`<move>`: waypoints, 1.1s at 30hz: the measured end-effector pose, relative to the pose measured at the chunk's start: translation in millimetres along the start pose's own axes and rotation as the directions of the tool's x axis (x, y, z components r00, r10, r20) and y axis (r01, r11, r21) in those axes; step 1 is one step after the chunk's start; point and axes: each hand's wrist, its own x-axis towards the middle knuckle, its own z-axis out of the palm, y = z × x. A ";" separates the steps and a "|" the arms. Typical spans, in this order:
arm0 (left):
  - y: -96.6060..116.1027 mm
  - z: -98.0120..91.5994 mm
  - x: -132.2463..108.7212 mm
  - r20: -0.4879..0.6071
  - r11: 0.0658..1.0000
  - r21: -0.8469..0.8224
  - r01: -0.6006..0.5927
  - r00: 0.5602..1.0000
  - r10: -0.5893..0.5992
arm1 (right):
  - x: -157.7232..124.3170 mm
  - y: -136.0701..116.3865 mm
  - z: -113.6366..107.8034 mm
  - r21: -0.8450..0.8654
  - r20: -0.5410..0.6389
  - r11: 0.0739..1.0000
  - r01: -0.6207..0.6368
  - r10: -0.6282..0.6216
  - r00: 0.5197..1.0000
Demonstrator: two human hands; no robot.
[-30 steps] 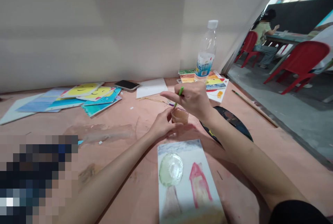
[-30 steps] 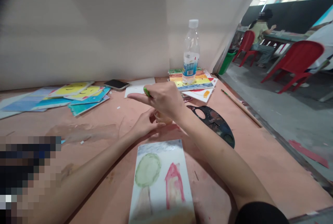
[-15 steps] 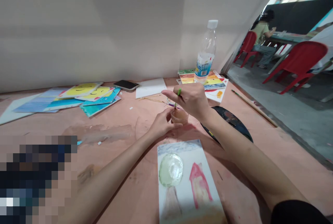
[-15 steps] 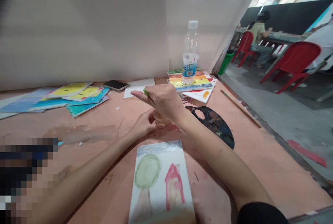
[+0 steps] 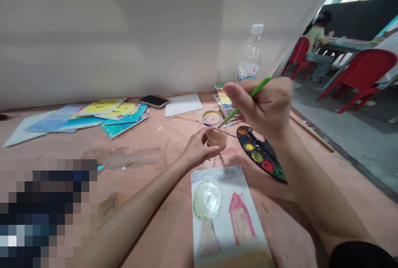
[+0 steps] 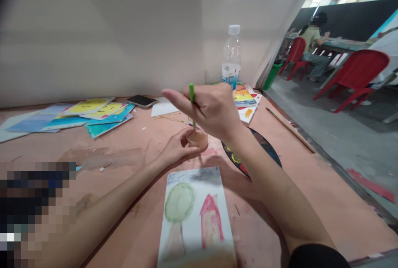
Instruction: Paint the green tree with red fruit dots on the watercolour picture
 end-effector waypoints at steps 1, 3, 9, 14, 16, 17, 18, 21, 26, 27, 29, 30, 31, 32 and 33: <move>-1.5 -0.2 0.6 -0.006 1.000 0.006 -0.001 1.000 0.002 | 2.6 -3.6 -7.4 -0.014 -0.058 1.000 0.002 -0.003 0.998; -3.2 -0.6 1.7 -0.024 1.000 0.017 -0.008 1.000 0.009 | 6.3 -10.5 -21.2 -0.077 -0.103 0.997 0.019 -0.027 0.994; 2.2 0.3 0.5 -0.062 0.998 0.061 -0.031 0.997 0.034 | 8.3 -26.0 -56.3 -0.115 0.060 0.993 0.041 -0.034 0.998; 5.2 2.5 -0.7 -0.086 0.991 0.127 -0.034 0.995 0.045 | 8.5 -33.5 -67.7 0.005 0.218 0.999 -0.040 0.038 0.975; 3.2 2.7 -0.1 -0.088 0.987 0.157 -0.032 0.995 0.047 | 8.0 -33.3 -68.6 0.055 0.164 0.995 -0.087 0.076 0.983; 1.5 2.7 0.5 -0.086 0.985 0.172 -0.033 0.995 0.048 | 7.1 -32.2 -70.2 0.068 0.158 0.993 -0.097 0.085 0.984; -0.5 2.5 1.2 -0.083 0.982 0.186 -0.034 0.995 0.051 | 5.4 -30.3 -73.4 0.069 0.164 0.992 -0.105 0.092 0.982; -6.6 1.8 3.5 -0.078 0.973 0.226 -0.050 0.995 0.069 | -6.5 -18.4 -94.8 0.055 0.186 0.982 -0.178 0.165 0.969; -8.7 -0.1 6.2 -0.077 0.959 0.273 -0.073 0.992 0.097 | -49.7 25.3 -142.6 -0.018 -0.041 0.895 -0.446 0.445 0.895; -8.0 -0.6 6.4 -0.077 0.957 0.282 -0.073 0.992 0.098 | -59.9 36.6 -147.0 -0.057 -0.025 0.875 -0.481 0.480 0.877; -6.0 -1.3 6.4 -0.082 0.952 0.299 -0.069 0.992 0.097 | -78.8 57.9 -147.9 -0.084 -0.118 0.815 -0.573 0.563 0.818; -4.9 -1.5 6.3 -0.085 0.949 0.307 -0.066 0.992 0.096 | -86.6 66.6 -145.1 -0.029 -0.093 0.777 -0.629 0.624 0.776; -3.6 -1.6 6.2 -0.088 0.948 0.313 -0.063 0.992 0.095 | -92.9 73.6 -141.2 0.005 -0.066 0.752 -0.659 0.658 0.750; -2.0 -1.5 6.1 -0.090 0.946 0.317 -0.061 0.991 0.094 | -97.7 78.4 -136.7 0.045 -0.035 0.727 -0.685 0.687 0.726; -0.3 -1.4 5.8 -0.091 0.946 0.320 -0.058 0.992 0.092 | -100.8 81.3 -132.4 0.087 0.013 0.702 -0.707 0.709 0.705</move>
